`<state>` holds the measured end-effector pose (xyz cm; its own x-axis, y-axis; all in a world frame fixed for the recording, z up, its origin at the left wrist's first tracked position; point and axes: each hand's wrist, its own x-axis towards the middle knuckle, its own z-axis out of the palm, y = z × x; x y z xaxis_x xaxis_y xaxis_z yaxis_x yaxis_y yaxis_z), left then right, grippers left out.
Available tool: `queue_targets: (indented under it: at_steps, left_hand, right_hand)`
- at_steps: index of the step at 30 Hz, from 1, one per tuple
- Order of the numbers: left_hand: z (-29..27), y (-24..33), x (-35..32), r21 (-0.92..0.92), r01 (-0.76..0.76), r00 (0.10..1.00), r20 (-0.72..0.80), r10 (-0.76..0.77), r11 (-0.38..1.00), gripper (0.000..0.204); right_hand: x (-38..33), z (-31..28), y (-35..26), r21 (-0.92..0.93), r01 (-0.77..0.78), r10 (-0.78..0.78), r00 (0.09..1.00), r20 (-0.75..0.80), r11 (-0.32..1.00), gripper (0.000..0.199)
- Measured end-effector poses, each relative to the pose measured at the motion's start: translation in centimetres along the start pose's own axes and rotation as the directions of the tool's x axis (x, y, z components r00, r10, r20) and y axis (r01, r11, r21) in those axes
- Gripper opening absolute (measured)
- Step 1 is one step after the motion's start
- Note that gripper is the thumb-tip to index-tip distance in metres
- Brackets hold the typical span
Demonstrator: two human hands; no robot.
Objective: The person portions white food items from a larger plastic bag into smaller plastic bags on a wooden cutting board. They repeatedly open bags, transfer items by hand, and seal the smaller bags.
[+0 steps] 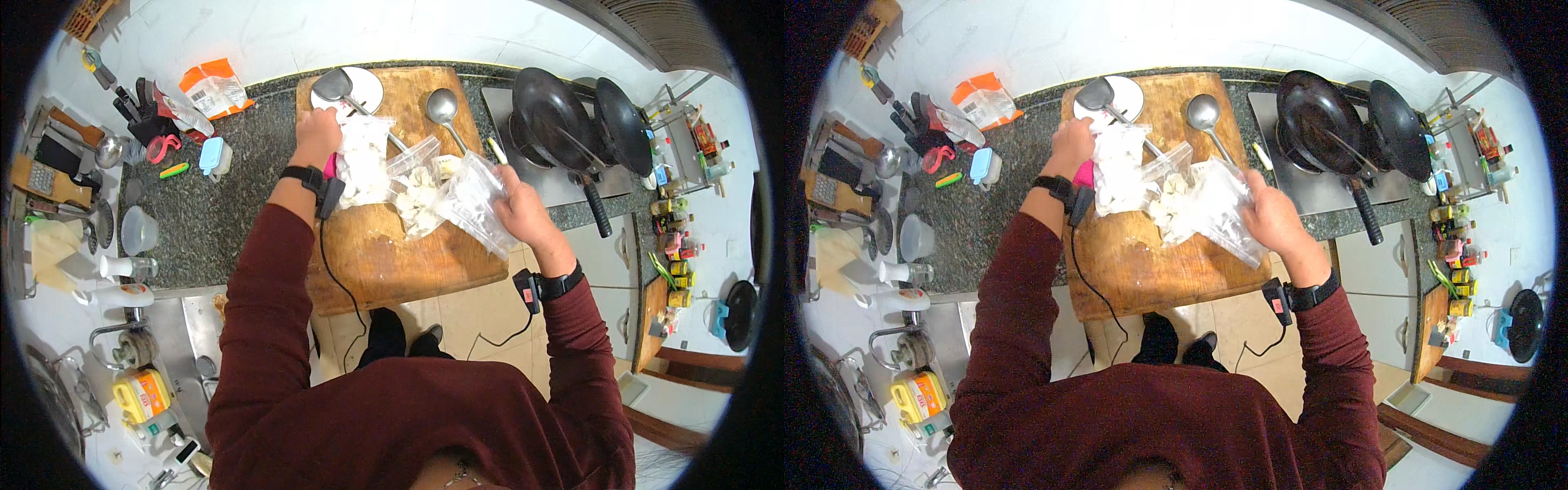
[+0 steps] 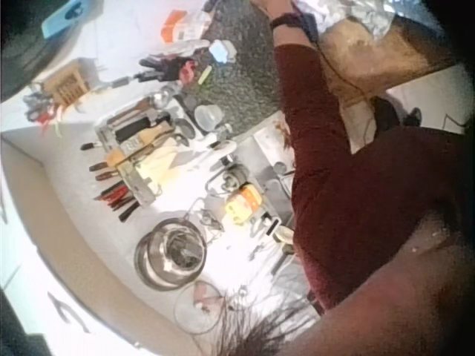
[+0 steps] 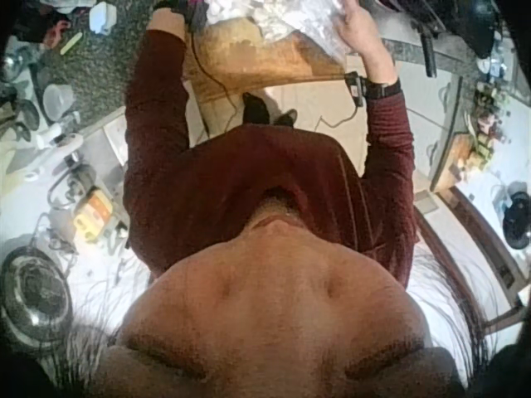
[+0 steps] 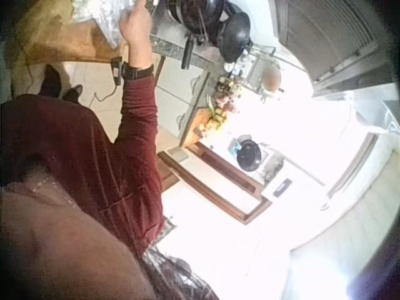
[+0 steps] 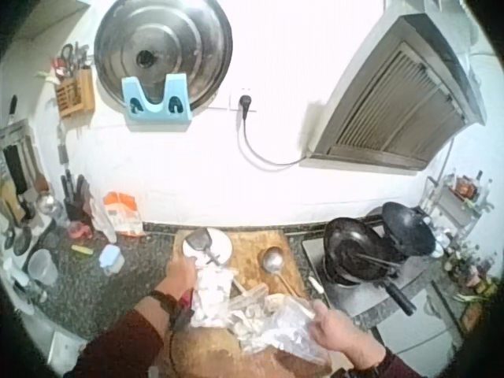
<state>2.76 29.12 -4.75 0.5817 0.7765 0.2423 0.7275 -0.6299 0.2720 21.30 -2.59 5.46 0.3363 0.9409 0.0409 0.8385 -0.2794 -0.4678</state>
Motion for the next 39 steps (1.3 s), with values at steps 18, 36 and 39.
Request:
queue_targets:
  at_steps: [18,36,39]
  left_hand:
    - [-0.2,1.0,-5.0,-0.49,-0.075,0.966,-0.253,-0.059,0.869,0.018]
    - [-2.9,6.6,-14.4,-0.94,0.057,0.975,-0.02,-0.22,0.337,0.011]
    - [-3.3,8.5,-15.1,-0.954,0.03,0.963,-0.053,-0.264,0.3,0.011]
  right_hand:
    - [9.5,6.1,4.4,0.194,-0.098,0.041,0.961,0.275,0.976,0.033]
    - [6.3,8.9,1.7,0.857,-0.218,-0.06,0.959,0.277,0.468,0.009]
    - [3.4,7.4,2.5,0.945,-0.312,-0.064,0.946,0.319,0.102,0.005]
